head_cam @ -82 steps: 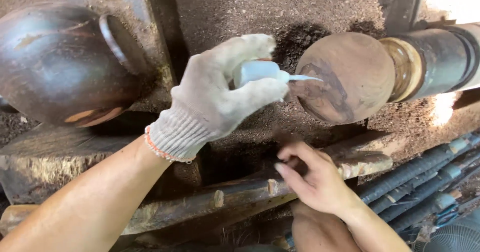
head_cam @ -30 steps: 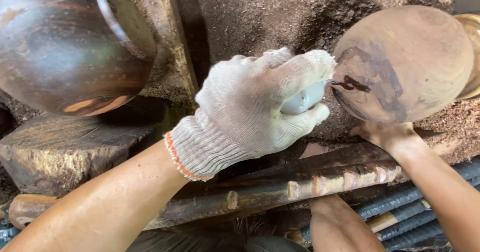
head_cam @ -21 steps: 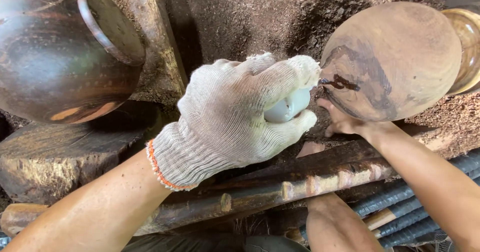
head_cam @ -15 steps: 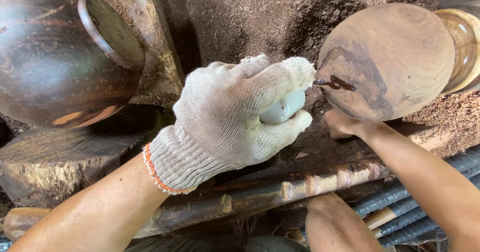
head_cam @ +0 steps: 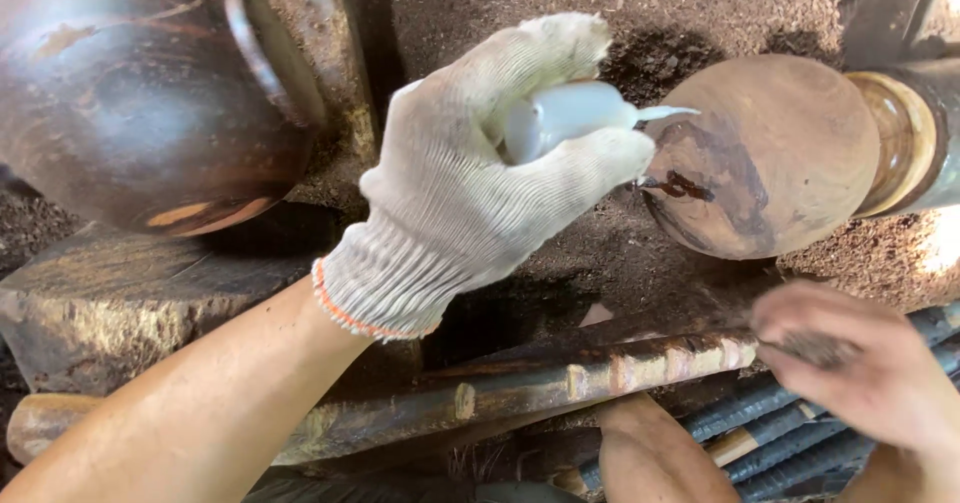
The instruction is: Turning a wooden object on a lathe and applying finish or adhesive with a nozzle bottle.
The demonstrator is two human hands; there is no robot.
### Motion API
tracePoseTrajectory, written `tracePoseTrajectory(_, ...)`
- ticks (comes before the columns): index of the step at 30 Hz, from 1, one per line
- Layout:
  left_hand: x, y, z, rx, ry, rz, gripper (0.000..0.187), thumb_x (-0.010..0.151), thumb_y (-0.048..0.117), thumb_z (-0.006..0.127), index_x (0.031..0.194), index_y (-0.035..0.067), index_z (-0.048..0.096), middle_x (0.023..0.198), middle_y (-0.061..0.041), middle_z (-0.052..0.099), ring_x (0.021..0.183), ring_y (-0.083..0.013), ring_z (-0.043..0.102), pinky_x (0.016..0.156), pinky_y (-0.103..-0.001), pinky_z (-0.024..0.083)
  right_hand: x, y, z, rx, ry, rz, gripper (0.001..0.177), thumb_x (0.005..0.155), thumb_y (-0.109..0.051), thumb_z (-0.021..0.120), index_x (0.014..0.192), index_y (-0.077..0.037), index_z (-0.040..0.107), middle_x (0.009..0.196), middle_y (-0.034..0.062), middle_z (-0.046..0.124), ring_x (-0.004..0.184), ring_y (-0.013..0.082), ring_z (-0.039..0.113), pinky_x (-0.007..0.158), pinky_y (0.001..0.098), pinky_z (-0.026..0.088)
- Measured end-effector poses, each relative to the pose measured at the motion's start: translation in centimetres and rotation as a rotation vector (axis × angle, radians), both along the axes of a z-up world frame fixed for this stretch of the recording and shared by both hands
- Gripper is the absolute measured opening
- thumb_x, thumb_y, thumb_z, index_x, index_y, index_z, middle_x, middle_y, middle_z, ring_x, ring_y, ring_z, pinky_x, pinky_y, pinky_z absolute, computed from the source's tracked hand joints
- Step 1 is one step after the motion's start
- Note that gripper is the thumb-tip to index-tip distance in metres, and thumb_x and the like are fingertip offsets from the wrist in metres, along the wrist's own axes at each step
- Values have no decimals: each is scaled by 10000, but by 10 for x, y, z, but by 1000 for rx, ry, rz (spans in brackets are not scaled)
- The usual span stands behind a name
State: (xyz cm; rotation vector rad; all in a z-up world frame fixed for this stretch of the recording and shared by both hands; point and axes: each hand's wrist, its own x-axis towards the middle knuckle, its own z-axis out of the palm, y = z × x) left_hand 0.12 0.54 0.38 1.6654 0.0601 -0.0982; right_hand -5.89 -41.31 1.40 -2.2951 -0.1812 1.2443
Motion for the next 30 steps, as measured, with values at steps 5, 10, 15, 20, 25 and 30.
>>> tracePoseTrajectory(5,0,3,-5,-22,-4,3,586,911,306,876,1353,-4,647,1264,-113,761,1171,-168,770,1052,-296,636,35,112,24,169,-829,80,281,868,-170,807,1097,-73,676,1197,180,688,1176,302,691,1017,467,593)
tracePoseTrajectory(10,1,6,-11,93,-119,18,548,922,275,882,1327,-7,644,1259,-139,736,1166,-192,755,1034,-309,625,89,183,-20,-570,-919,976,475,943,-250,686,1385,-78,671,1466,182,575,1444,349,473,1260,511,307)
tracePoseTrajectory(15,2,6,-9,36,-53,0,551,941,305,860,1350,5,643,1269,-120,754,1163,-171,781,1027,-285,658,31,174,-45,-701,-1084,1038,449,1059,-267,557,1481,-113,567,1516,206,518,1456,352,442,1259,479,278)
tracePoseTrajectory(20,3,5,1,93,-33,-41,596,893,312,866,1333,-23,645,1244,-151,754,1136,-198,771,993,-317,633,34,118,-23,-186,-922,622,543,1009,-243,628,1519,-123,486,1616,265,415,1517,364,423,1258,459,321)
tracePoseTrajectory(25,2,3,-6,84,-68,-52,594,918,328,863,1355,-14,647,1267,-151,761,1166,-200,773,1013,-321,628,48,117,-11,-447,-826,680,965,941,-615,685,1644,-27,381,1709,248,126,1575,420,76,1285,596,73)
tracePoseTrajectory(30,2,4,-8,34,-45,-53,572,944,318,848,1361,-13,637,1287,-157,745,1181,-189,776,1024,-295,654,-7,136,-30,-685,-928,997,691,959,-406,690,1555,-101,523,1652,196,299,1552,394,162,1253,597,122)
